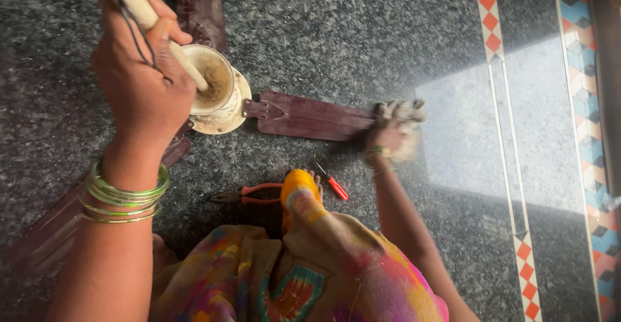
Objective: The person sits on the floor and repairs a ceiling fan lying on its side. They wipe the fan motor housing with a cloth, then use a screwdriver to tighten screws on the motor casing. The person also handles a fan blade and pliers during the process.
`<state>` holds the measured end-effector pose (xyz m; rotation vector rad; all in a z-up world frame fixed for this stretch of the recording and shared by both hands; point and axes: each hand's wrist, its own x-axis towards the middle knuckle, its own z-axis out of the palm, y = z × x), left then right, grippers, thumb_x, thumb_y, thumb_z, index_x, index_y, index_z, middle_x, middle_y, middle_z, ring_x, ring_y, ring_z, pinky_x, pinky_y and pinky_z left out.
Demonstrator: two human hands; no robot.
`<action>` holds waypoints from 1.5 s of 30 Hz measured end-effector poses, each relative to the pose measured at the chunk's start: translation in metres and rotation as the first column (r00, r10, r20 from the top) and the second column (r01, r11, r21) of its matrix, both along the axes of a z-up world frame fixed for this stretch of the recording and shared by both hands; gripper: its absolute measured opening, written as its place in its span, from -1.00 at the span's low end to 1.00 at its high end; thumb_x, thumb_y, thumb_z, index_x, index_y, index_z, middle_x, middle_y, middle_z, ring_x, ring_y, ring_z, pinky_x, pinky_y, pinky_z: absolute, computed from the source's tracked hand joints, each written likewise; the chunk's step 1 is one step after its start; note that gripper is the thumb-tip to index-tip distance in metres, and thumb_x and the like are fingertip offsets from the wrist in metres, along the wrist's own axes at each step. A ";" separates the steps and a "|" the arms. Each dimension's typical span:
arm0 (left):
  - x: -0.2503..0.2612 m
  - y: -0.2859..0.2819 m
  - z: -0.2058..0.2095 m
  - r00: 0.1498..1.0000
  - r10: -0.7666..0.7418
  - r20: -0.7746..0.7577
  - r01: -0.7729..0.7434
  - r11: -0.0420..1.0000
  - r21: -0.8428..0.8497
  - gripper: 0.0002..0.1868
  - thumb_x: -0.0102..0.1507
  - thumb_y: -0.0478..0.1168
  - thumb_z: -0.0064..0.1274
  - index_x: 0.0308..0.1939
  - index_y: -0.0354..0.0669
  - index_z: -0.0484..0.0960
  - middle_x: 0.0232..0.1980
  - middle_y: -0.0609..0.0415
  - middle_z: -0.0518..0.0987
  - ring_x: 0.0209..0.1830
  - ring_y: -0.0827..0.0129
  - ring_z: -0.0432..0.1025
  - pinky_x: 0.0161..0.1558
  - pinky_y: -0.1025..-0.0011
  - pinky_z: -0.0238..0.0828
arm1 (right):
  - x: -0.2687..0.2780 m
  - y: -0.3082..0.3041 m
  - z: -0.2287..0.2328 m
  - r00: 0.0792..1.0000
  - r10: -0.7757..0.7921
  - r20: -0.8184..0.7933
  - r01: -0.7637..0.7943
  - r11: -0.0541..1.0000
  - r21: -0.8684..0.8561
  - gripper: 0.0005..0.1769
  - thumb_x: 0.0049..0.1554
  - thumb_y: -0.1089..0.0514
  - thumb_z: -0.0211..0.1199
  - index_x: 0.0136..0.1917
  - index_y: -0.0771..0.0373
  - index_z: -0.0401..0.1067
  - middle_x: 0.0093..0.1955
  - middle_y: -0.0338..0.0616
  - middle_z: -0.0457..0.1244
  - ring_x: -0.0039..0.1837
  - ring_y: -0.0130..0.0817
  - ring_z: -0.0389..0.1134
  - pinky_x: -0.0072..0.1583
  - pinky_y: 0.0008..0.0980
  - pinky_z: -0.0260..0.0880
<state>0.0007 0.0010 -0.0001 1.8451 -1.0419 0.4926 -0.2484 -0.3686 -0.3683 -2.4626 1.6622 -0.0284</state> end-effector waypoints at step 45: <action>0.021 0.136 0.022 0.976 0.218 -0.010 -0.186 0.852 0.489 -0.86 0.18 -0.42 0.01 -0.20 -0.20 0.58 -0.22 -0.09 0.65 -0.18 -0.02 0.55 -0.16 0.06 0.46 | 0.080 0.125 0.259 -0.052 0.955 -0.292 -0.990 -0.011 0.143 -0.54 0.19 0.25 0.05 0.34 -0.02 0.38 0.34 -0.10 0.27 0.33 -0.10 0.33 0.29 -0.17 0.39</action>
